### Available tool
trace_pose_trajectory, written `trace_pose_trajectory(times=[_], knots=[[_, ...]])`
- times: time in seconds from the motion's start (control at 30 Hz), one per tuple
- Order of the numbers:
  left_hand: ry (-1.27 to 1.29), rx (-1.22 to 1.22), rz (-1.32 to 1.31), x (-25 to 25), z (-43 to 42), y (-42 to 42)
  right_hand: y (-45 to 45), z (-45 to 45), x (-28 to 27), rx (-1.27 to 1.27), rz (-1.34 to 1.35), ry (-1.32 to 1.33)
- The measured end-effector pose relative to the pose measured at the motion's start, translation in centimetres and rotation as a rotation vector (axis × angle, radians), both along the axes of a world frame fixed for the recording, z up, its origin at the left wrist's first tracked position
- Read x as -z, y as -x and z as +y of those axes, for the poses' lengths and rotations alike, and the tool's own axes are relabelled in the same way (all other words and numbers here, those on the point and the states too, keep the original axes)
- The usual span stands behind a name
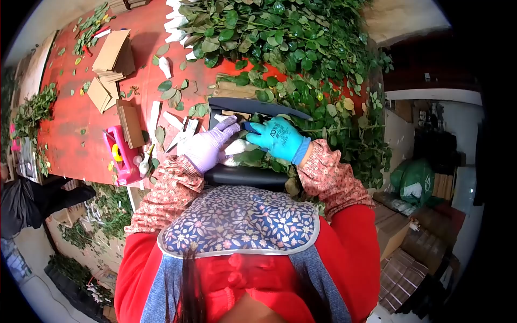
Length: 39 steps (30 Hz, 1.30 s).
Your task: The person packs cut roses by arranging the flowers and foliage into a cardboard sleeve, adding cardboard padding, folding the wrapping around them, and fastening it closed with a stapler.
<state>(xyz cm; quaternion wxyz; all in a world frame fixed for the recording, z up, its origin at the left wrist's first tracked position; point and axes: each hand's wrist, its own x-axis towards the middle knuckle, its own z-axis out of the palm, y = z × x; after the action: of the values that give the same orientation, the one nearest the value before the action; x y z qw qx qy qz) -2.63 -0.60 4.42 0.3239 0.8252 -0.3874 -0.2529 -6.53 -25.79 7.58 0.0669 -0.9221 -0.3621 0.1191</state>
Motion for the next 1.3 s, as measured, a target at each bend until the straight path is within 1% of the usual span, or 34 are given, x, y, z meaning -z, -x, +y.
trace_pose_trajectory(times=[0.07,0.1,0.13,0.17,0.23,0.27,0.3,0.37,0.4,0.43,0.5,0.53,0.57,0.6,0.63,0.67,0.7,0.77,0.8,0.83,0.9,0.93,0.97,1.03,1.07,1.1,1.17,1.2,1.23,1.3], knots=[[0.152,-0.086,-0.074,0.2,0.2,0.3,-0.2,-0.1,-0.1,0.021,0.009,0.039],[0.148,-0.077,-0.074,0.2,0.3,0.4,-0.4,-0.2,-0.1,0.029,0.02,0.083],[0.128,-0.12,0.042,-0.9,0.0,0.3,-0.4,-0.3,0.4,0.048,-0.043,0.064],[0.136,-0.147,0.116,-0.9,0.1,0.4,-0.3,-0.4,0.6,0.052,-0.043,0.06],[0.153,-0.207,0.261,-1.0,0.2,0.6,0.1,-0.3,0.5,0.232,-0.042,0.093],[0.134,-0.207,0.166,-1.3,0.3,0.8,0.4,-0.1,0.4,0.297,-0.054,0.074],[0.115,-0.206,0.071,-1.5,0.4,0.8,0.5,0.0,0.6,0.297,-0.053,0.074],[0.142,-0.236,0.075,-0.5,0.4,1.0,0.9,0.3,1.1,0.404,-0.263,-0.018],[0.187,-0.274,0.032,0.1,0.3,0.9,0.8,0.5,1.4,0.397,-0.333,-0.046],[0.231,-0.309,-0.011,0.5,0.3,0.8,0.7,0.8,1.7,0.402,-0.329,-0.054],[0.407,-0.473,0.329,1.1,0.0,1.1,0.6,1.8,2.3,0.474,-0.273,0.069],[0.426,-0.502,0.368,1.4,-0.4,1.0,0.6,2.2,2.6,0.514,-0.244,0.131],[0.447,-0.528,0.404,1.6,-0.6,0.8,0.8,2.2,2.7,0.532,-0.243,0.126],[0.436,-0.511,0.404,1.6,-0.8,0.5,0.8,2.2,3.0,0.477,-0.262,0.123],[0.387,-0.5,0.36,1.0,-1.1,-0.1,0.8,2.2,3.2,0.425,-0.282,0.121],[0.337,-0.486,0.314,0.4,-1.3,-0.6,0.9,2.2,3.2,0.425,-0.255,0.151],[0.249,-0.453,0.116,-0.6,-1.6,-0.8,1.0,2.2,3.3,0.455,-0.253,0.144],[0.28,-0.42,-0.069,-0.1,-1.8,-0.8,1.2,2.0,3.3,0.417,-0.351,0.141],[0.305,-0.469,-0.062,1.0,-1.6,-0.3,1.3,1.9,3.0,0.432,-0.295,0.123],[0.308,-0.475,-0.126,1.0,-1.6,0.0,1.4,1.8,3.3,0.471,-0.298,0.115],[0.307,-0.479,-0.302,0.9,-1.2,0.3,1.5,1.6,3.8,0.429,-0.313,0.052],[0.312,-0.603,-0.264,0.7,-1.0,0.6,1.4,1.7,3.2,0.463,-0.23,0.045],[0.415,-0.652,-0.327,0.1,-1.0,0.3,1.3,1.5,2.8,0.495,-0.234,0.038],[0.497,-0.889,0.17,-2.1,0.1,0.8,1.2,1.4,2.5,0.475,-0.12,0.019],[0.643,-0.792,0.06,-0.3,1.1,0.5,1.3,1.4,2.7,0.467,-0.214,0.008],[0.728,-0.75,0.23,0.0,1.9,0.8,1.3,1.4,2.5,0.473,-0.214,0.0],[0.796,-0.806,0.442,1.6,3.6,1.2,1.0,1.2,0.7,0.471,0.016,-0.007],[0.915,-0.82,0.656,3.1,4.3,0.8,1.4,1.3,1.8,0.454,-0.116,-0.074],[0.869,-0.867,0.833,2.0,3.8,0.5,1.4,1.7,2.4,0.448,-0.108,-0.077],[0.628,-1.0,0.822,1.9,1.5,0.1,1.2,2.5,3.4,0.457,-0.218,0.069]])
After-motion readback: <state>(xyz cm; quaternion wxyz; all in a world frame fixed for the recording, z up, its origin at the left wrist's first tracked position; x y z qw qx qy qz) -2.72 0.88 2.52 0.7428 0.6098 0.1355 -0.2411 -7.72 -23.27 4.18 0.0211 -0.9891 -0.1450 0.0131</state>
